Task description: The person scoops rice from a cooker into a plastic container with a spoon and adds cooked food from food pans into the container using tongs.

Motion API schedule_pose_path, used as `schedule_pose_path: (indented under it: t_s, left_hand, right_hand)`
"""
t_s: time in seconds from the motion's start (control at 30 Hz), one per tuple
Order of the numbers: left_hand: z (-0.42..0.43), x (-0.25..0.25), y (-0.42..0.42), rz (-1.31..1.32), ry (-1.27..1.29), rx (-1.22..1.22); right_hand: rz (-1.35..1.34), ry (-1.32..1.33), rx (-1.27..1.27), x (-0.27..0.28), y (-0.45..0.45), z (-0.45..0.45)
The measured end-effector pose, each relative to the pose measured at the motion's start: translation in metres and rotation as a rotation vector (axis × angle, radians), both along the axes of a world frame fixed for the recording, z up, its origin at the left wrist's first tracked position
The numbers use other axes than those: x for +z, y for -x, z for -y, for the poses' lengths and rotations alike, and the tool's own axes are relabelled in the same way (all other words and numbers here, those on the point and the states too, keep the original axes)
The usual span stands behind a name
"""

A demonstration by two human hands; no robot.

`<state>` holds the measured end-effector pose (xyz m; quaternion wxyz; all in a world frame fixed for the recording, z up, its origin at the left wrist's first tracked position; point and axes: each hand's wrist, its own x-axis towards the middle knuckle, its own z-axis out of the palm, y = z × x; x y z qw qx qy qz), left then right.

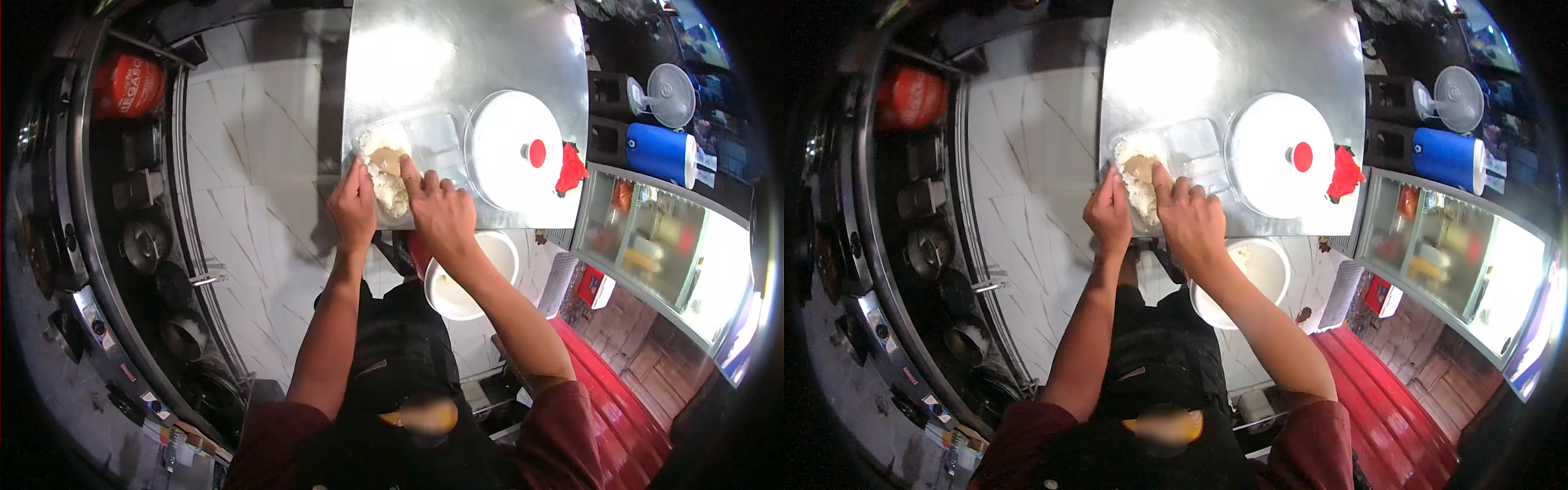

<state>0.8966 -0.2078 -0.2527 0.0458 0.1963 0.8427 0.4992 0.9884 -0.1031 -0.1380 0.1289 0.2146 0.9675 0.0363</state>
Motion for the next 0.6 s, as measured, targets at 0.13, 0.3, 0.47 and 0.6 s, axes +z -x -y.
schedule_pose_path:
  t_s: [0.13, 0.3, 0.47, 0.6]
  left_hand:
    - [-0.002, 0.000, 0.000, -0.081, -0.002, 0.027]
    - [-0.001, 0.008, 0.000, -0.009, 0.058, 0.025]
    - [-0.003, 0.004, -0.001, -0.085, -0.033, 0.011]
    - [-0.003, 0.008, 0.000, -0.024, 0.043, 0.009]
  right_hand:
    - [-0.020, 0.006, -0.001, 0.003, -0.003, 0.005]
    - [-0.043, 0.115, -0.114, 0.025, -0.006, 0.016]
    - [-0.048, 0.225, -0.156, 0.007, -0.017, 0.013]
    - [-0.094, 0.338, -0.336, 0.039, -0.019, 0.015]
